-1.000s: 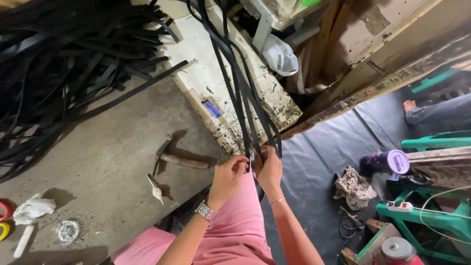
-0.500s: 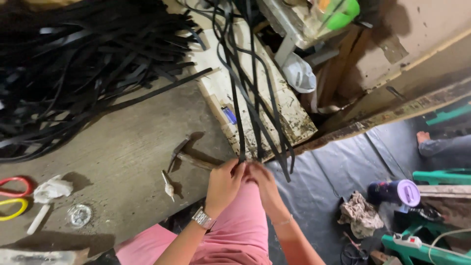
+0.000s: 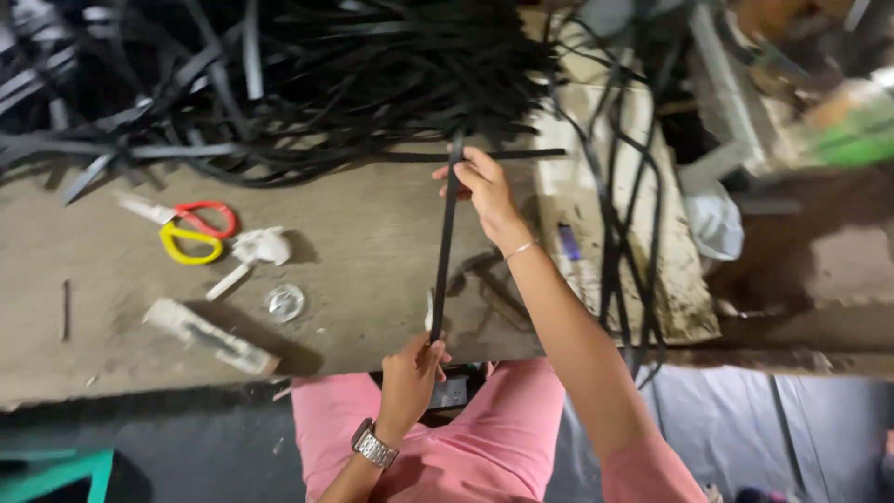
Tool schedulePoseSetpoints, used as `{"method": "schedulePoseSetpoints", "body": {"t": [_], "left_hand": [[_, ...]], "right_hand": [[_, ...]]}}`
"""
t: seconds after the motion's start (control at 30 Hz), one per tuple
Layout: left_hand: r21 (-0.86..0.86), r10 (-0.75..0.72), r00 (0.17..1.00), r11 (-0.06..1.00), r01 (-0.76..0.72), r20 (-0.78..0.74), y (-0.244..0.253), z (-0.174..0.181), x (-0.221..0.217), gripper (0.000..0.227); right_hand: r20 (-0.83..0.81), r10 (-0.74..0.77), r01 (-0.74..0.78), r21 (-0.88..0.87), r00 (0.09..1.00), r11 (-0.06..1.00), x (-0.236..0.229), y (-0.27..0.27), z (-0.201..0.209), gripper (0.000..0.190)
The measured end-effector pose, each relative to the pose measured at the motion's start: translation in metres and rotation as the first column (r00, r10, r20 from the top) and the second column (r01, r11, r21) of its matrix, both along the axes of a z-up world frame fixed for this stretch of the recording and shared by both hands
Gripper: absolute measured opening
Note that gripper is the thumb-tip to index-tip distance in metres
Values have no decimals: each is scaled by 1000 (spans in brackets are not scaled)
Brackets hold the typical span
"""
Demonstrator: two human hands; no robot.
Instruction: Using a hammer and a manual punch to create a series of holes in a long leather strap on a workbench.
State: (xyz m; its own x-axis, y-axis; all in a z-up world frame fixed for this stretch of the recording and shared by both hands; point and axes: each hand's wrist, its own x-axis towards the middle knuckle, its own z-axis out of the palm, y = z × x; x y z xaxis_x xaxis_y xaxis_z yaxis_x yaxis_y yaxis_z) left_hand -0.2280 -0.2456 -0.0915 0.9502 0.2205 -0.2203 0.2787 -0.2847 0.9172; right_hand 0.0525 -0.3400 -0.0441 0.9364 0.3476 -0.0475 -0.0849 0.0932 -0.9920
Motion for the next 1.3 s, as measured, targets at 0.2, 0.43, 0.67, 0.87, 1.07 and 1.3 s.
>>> {"method": "schedulePoseSetpoints", "body": {"t": [0.2, 0.43, 0.67, 0.87, 1.07, 1.3], "left_hand": [[-139, 141, 989, 980, -145, -41, 22, -7, -13, 24], [-170, 84, 984, 979, -110, -156, 26, 4, -12, 19], [476, -241, 968, 845, 244, -67, 31, -15, -22, 22], [625, -342, 932, 704, 338, -118, 39, -9, -33, 32], [677, -250, 966, 722, 142, 64, 47, -10, -41, 19], [687, -348, 759, 705, -175, 550, 57, -2, -34, 22]], "right_hand": [[28, 93, -79, -310, 995, 947, 8, 69, -55, 35], [557, 199, 333, -705, 806, 626, -94, 38, 1, 50], [94, 249, -5, -929, 964, 370, -200, -10, -3, 44], [312, 151, 183, -816, 938, 548, -221, -18, -32, 47], [369, 117, 231, -766, 922, 599, -223, -11, -43, 33], [294, -158, 315, -623, 943, 716, -242, -16, -35, 21]]}}
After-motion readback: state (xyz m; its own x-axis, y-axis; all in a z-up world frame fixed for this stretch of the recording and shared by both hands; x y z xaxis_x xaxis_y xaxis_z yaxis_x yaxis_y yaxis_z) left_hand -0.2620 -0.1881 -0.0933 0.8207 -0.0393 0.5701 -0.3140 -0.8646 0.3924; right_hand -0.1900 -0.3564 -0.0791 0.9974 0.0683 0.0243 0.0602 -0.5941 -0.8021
